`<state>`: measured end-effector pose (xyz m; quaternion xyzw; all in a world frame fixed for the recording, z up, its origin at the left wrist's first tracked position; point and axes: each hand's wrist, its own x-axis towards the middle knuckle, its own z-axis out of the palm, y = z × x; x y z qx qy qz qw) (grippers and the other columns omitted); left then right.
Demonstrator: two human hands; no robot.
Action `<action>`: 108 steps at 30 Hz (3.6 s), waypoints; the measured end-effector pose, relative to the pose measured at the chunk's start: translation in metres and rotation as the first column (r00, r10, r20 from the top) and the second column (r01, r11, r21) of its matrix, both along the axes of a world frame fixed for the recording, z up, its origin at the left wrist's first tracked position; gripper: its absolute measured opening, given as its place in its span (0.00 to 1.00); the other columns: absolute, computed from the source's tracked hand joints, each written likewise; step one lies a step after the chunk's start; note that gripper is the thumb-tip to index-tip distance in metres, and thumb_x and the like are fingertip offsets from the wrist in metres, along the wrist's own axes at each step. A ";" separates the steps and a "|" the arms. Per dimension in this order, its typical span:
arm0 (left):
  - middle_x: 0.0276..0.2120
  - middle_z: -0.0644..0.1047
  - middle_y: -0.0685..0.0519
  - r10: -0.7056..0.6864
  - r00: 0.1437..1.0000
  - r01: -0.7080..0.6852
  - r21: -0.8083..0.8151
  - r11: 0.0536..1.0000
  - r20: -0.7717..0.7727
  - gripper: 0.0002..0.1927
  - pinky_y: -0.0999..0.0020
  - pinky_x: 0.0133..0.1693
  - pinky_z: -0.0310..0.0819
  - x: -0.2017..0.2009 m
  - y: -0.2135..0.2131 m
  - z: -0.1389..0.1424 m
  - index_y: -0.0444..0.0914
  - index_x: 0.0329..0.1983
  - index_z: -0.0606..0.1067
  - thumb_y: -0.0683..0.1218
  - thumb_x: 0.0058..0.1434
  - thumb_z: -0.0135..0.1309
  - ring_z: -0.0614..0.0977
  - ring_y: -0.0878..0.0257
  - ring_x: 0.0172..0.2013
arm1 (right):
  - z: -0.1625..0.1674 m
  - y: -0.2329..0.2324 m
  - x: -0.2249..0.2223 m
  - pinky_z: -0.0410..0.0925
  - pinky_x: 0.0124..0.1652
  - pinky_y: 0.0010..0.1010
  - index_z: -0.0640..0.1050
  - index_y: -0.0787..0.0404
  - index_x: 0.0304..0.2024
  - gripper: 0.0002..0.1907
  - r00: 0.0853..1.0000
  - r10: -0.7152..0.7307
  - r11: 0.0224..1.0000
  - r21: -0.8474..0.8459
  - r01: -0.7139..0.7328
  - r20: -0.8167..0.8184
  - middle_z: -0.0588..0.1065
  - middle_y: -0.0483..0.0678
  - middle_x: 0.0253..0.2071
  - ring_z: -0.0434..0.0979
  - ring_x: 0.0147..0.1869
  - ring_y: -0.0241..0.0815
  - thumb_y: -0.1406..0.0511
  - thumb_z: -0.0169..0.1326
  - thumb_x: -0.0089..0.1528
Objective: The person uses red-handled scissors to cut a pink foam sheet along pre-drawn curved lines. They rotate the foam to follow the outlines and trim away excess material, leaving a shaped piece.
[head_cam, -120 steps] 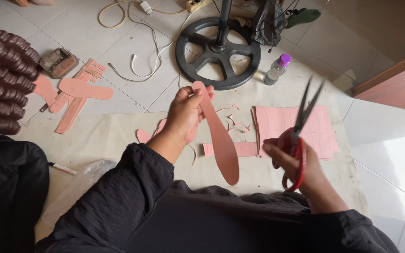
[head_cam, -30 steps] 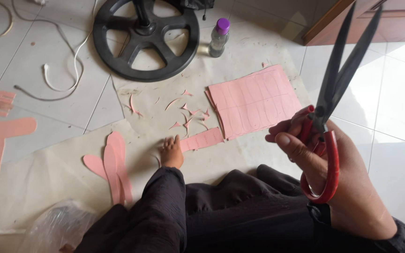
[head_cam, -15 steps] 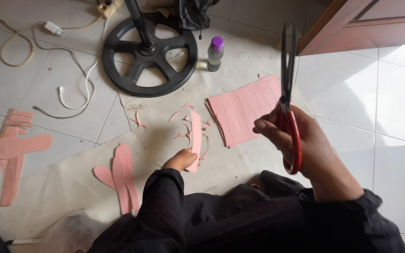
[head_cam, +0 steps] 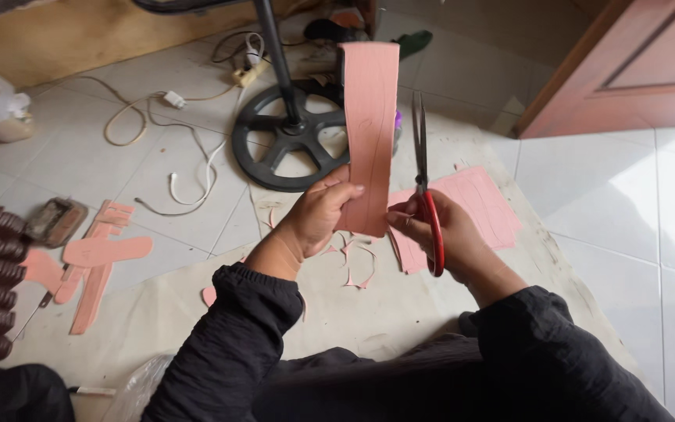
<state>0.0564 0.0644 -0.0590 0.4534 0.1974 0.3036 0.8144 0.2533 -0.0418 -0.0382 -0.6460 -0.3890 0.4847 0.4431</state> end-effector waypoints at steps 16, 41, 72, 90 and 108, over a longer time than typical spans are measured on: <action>0.39 0.80 0.54 0.263 0.949 -0.162 0.447 0.880 -0.174 0.07 0.73 0.42 0.78 -0.023 -0.050 0.044 0.34 0.48 0.75 0.40 0.68 0.53 0.80 0.70 0.39 | 0.032 -0.022 -0.013 0.62 0.26 0.25 0.72 0.61 0.34 0.12 0.987 0.111 0.977 0.167 -0.130 0.116 0.72 0.44 0.25 0.69 0.27 0.32 0.67 0.65 0.57; 0.41 0.80 0.40 0.443 0.895 -0.446 0.075 0.892 0.055 0.17 0.61 0.47 0.85 -0.004 -0.067 0.047 0.31 0.57 0.65 0.40 0.67 0.52 0.85 0.57 0.42 | 0.014 -0.035 -0.031 0.70 0.35 0.31 0.74 0.61 0.42 0.29 0.893 0.340 0.928 0.050 -0.370 0.296 0.75 0.47 0.29 0.75 0.35 0.37 0.42 0.47 0.62; 0.46 0.79 0.43 0.470 0.879 -0.474 0.244 0.846 0.081 0.13 0.65 0.47 0.83 0.004 -0.082 0.039 0.32 0.57 0.62 0.41 0.72 0.43 0.85 0.61 0.45 | 0.021 -0.035 -0.025 0.68 0.31 0.33 0.71 0.63 0.31 0.09 0.880 0.280 0.940 0.077 -0.333 0.383 0.71 0.47 0.25 0.70 0.29 0.39 0.63 0.50 0.54; 0.50 0.76 0.42 0.405 0.910 -0.414 0.217 0.884 0.086 0.21 0.64 0.48 0.86 -0.004 -0.078 0.043 0.33 0.64 0.56 0.38 0.69 0.42 0.84 0.60 0.46 | 0.026 -0.035 -0.010 0.65 0.26 0.33 0.71 0.63 0.29 0.10 0.833 0.393 0.913 -0.057 -0.404 0.389 0.68 0.45 0.21 0.67 0.24 0.37 0.62 0.51 0.55; 0.45 0.79 0.43 0.352 0.935 -0.335 0.212 0.918 -0.049 0.20 0.68 0.41 0.86 -0.019 -0.066 0.040 0.32 0.60 0.59 0.40 0.67 0.46 0.84 0.64 0.41 | 0.024 -0.033 -0.007 0.64 0.25 0.32 0.72 0.64 0.28 0.10 0.772 0.469 0.876 -0.117 -0.467 0.429 0.69 0.45 0.19 0.66 0.23 0.35 0.62 0.52 0.57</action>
